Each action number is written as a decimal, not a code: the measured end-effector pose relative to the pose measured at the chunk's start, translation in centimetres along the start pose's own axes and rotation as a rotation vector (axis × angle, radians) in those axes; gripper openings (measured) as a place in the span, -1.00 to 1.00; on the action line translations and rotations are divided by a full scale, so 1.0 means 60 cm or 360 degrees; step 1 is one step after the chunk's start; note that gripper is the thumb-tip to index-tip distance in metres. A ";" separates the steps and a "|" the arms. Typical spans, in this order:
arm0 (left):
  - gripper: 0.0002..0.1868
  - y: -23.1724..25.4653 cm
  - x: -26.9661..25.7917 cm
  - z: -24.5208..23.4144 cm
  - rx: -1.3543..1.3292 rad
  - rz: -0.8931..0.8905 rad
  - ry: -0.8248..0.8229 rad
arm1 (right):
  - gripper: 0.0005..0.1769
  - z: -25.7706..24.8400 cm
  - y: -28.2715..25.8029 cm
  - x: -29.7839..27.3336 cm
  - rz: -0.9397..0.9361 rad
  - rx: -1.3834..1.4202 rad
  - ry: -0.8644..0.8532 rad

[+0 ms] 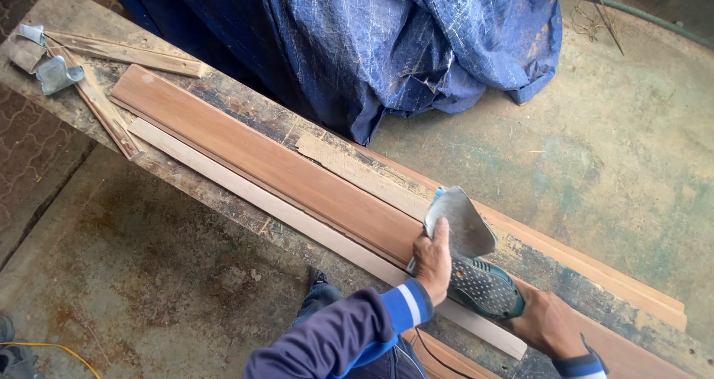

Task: The person is sanding long wooden boards using both an electric orbital sander and manual sandpaper pieces.

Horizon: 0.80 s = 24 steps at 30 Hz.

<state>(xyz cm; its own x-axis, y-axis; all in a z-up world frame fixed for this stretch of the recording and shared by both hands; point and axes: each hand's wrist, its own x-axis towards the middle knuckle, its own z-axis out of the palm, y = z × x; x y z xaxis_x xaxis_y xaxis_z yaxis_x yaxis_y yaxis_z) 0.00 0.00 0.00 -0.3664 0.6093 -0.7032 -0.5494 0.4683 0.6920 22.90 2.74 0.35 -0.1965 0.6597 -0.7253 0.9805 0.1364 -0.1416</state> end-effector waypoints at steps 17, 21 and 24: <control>-0.43 -0.030 -0.029 0.120 0.0067 0.0025 -0.0177 | -0.18 -0.028 0.099 -0.023 0.0315 -0.0071 0.0075; -0.46 -0.005 0.007 0.080 0.0012 0.0002 -0.0119 | -0.22 -0.038 0.040 -0.006 0.0093 -0.0137 0.0194; -0.47 0.028 0.032 0.037 -0.0034 0.0061 -0.0042 | -0.27 -0.049 -0.020 0.014 0.0086 -0.0119 0.0100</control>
<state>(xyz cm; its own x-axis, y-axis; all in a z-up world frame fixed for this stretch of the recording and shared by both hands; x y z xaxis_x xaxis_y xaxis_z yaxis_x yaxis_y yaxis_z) 0.03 3.35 0.18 -0.3680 0.6433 -0.6714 -0.5515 0.4304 0.7146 21.56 5.28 1.89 -0.1453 0.7125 -0.6864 0.9870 0.1522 -0.0509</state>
